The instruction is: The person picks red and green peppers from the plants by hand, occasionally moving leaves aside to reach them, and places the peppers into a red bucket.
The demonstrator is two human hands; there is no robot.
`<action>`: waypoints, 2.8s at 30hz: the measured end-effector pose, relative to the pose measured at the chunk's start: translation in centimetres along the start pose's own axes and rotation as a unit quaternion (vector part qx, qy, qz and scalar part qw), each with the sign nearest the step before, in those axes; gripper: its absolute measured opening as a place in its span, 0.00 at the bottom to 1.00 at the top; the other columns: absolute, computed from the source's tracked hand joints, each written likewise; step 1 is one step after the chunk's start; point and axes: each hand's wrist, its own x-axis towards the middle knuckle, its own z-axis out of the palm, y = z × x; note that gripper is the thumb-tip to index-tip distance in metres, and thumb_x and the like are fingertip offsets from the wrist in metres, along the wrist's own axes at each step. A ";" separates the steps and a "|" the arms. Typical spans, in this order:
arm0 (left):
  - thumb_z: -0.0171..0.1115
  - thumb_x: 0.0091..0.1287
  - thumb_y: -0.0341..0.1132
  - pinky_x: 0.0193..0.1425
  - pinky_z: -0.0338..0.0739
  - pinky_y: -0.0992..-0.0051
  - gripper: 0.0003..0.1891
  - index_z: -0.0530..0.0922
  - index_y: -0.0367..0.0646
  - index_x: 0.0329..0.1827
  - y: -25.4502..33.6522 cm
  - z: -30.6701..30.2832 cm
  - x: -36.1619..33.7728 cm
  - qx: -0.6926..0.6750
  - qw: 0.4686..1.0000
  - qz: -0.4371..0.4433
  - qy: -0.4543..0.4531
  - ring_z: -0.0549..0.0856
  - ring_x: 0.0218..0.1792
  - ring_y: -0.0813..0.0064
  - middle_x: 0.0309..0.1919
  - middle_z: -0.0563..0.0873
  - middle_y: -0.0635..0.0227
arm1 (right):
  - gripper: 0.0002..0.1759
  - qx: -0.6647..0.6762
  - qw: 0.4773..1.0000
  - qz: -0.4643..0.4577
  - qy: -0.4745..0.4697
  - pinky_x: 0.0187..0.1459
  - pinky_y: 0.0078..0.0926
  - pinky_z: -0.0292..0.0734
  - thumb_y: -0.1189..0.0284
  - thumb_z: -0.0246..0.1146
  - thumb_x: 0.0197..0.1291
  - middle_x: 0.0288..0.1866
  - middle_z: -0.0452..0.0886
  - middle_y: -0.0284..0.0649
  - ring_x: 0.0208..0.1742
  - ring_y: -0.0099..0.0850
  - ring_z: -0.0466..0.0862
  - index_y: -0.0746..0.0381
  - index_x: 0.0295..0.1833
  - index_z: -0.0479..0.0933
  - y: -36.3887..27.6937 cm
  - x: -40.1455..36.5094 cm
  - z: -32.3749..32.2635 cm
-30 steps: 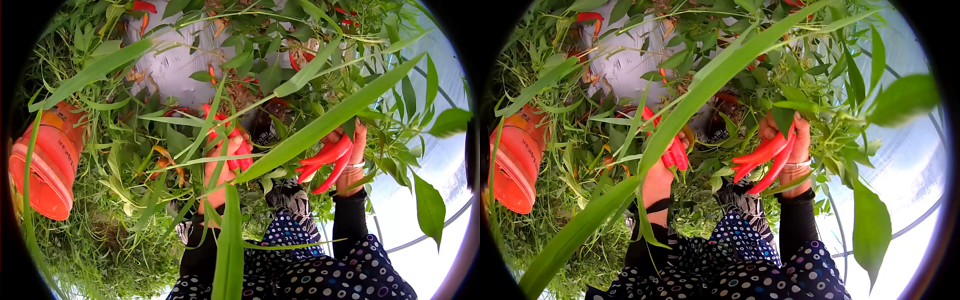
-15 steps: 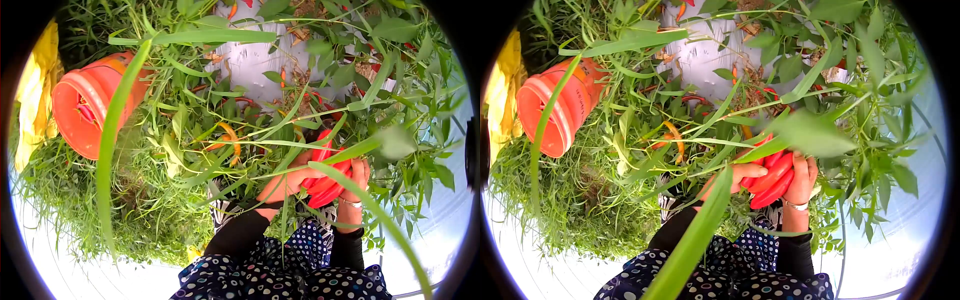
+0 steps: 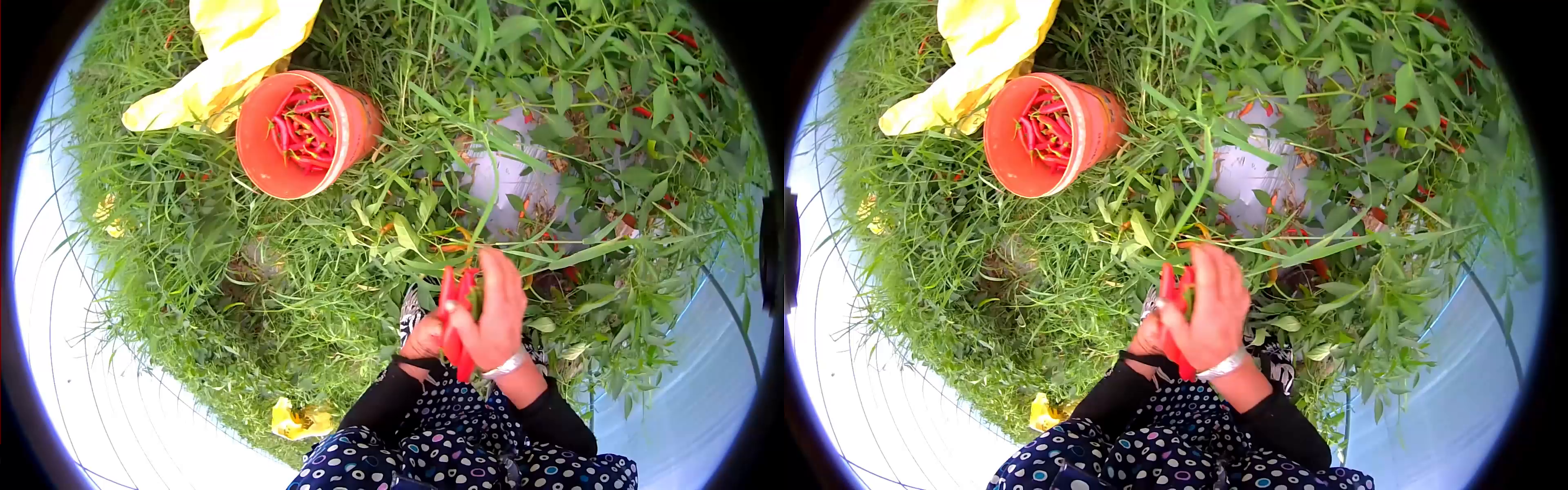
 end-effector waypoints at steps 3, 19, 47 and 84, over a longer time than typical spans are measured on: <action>0.57 0.59 0.52 0.62 0.67 0.58 0.41 0.41 0.69 0.72 6.4 1.4 0.4 0.149 0.945 0.257 0.138 0.71 0.58 0.60 0.67 0.59 0.61 | 0.38 0.080 0.992 -0.094 -0.005 0.61 0.46 0.56 0.61 0.64 0.46 0.62 0.62 0.53 0.63 0.51 0.62 0.65 0.62 0.62 -6.8 4.3 1.2; 0.51 0.65 0.49 0.50 0.75 0.65 0.27 0.65 0.39 0.60 18.4 -3.4 5.4 0.105 0.976 0.176 0.070 0.72 0.58 0.57 0.59 0.71 0.50 | 0.13 0.332 0.919 0.212 -0.009 0.36 0.17 0.73 0.73 0.56 0.56 0.41 0.78 0.37 0.41 0.25 0.79 0.66 0.47 0.73 13.7 -6.2 -4.4; 0.59 0.60 0.35 0.46 0.76 0.68 0.17 0.73 0.36 0.50 -12.2 -14.2 17.6 0.254 0.948 -0.011 0.191 0.80 0.45 0.69 0.46 0.80 0.60 | 0.22 -0.178 0.907 0.219 -0.312 0.49 0.35 0.72 0.68 0.66 0.47 0.47 0.78 0.41 0.45 0.42 0.78 0.55 0.51 0.74 45.4 -7.8 0.6; 0.61 0.58 0.27 0.48 0.78 0.67 0.13 0.74 0.39 0.46 -13.7 -9.2 16.9 0.233 0.946 -0.173 0.145 0.80 0.44 0.69 0.41 0.81 0.62 | 0.17 -0.320 0.787 0.355 -0.391 0.40 0.35 0.74 0.67 0.63 0.47 0.38 0.80 0.50 0.40 0.43 0.81 0.61 0.44 0.77 43.5 -3.5 0.5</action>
